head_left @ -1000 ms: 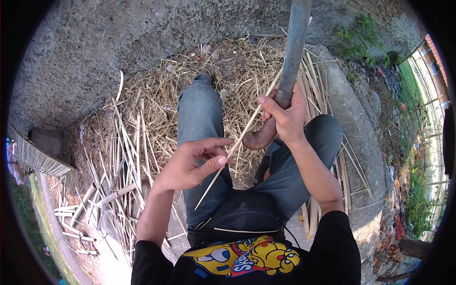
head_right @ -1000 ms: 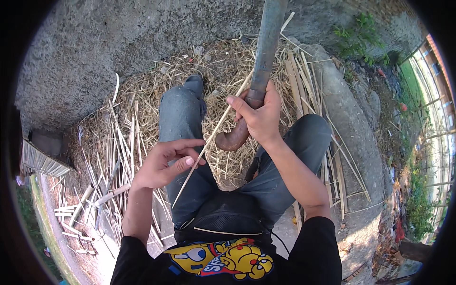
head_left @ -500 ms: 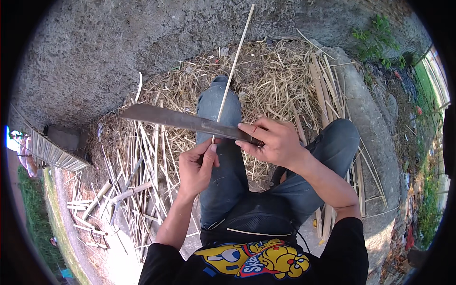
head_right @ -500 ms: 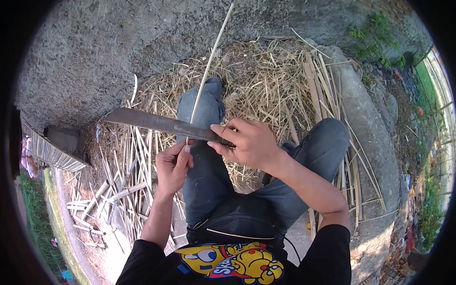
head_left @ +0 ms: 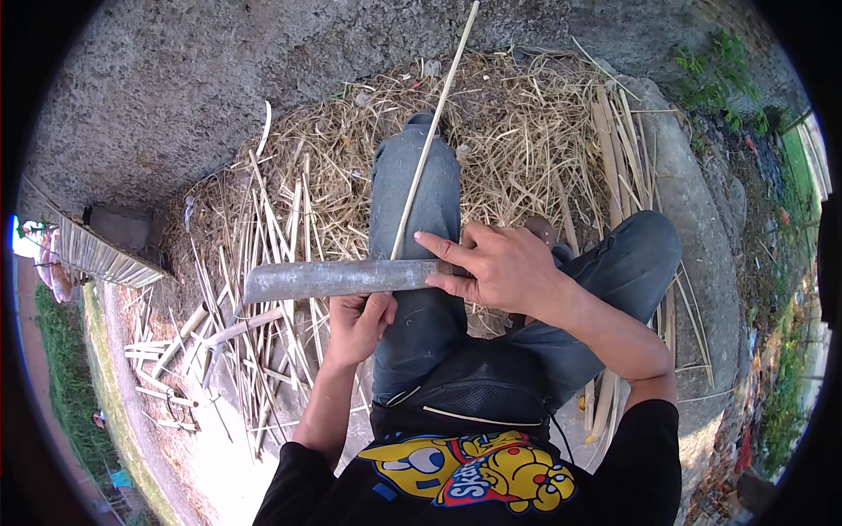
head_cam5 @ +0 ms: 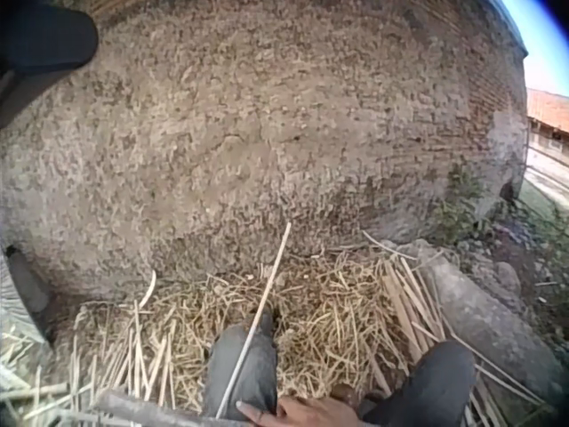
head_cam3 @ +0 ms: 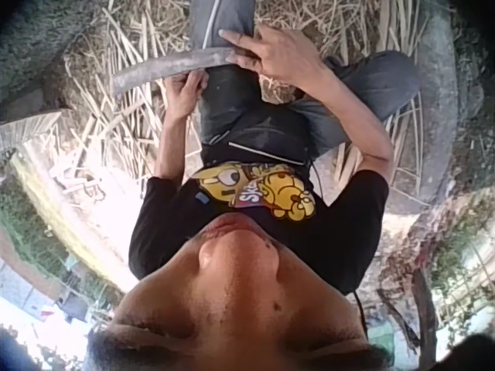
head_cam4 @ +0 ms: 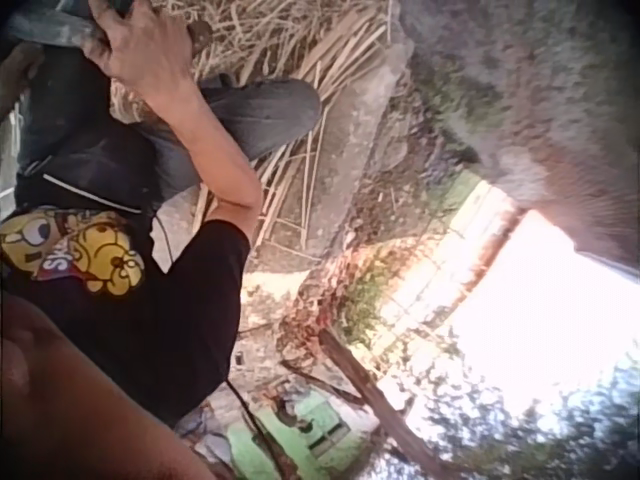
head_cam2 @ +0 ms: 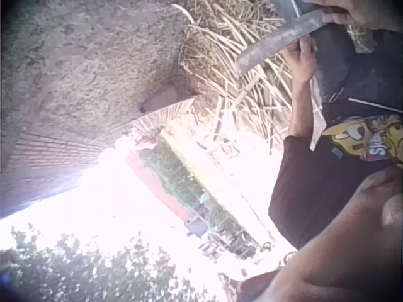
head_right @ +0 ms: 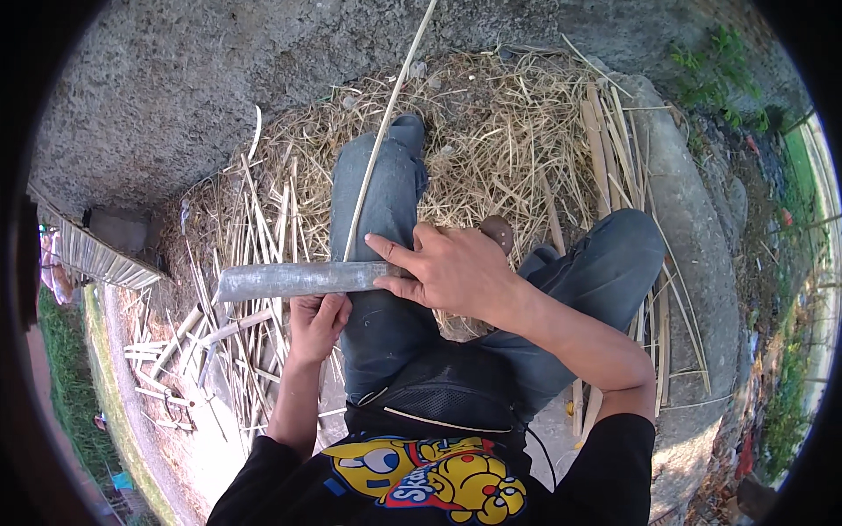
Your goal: The person thins a long bamboo strip by shaving off thin layers with a machete. They hold the strip in one hand and guide the blade along its surface while seated outdoors.
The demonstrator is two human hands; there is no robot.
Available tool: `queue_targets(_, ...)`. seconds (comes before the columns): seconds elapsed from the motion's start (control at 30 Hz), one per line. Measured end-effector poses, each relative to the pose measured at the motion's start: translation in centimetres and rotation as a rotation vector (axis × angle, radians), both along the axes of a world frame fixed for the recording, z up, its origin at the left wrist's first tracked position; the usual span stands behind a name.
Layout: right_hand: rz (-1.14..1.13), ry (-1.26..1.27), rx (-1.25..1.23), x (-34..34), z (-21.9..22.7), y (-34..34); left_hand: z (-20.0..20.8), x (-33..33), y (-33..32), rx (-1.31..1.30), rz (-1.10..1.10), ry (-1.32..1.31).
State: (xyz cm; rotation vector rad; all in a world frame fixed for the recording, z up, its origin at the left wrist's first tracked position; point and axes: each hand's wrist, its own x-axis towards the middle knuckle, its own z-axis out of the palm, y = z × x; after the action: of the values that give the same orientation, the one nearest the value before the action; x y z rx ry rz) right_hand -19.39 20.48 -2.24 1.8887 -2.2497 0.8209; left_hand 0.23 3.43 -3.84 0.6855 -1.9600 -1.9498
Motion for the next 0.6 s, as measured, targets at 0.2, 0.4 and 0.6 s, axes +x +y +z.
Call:
queue_targets(0.2, 0.071, 0.075, -0.123, 0.2, -1.4, 0.1, -2.0, 1.5, 0.5, 0.373, -0.015, 0.114)
queue_targets(0.4, -0.023, 0.104, -0.235, -1.2, -0.9, -0.2, 0.1, 1.3, 0.7, 0.519, -0.098, 0.074)
queue_targets(0.6, -0.223, -0.012, -0.218, -5.2, -0.4, 0.2, -0.9, 3.0, 0.6, 0.871, -0.161, 0.132)
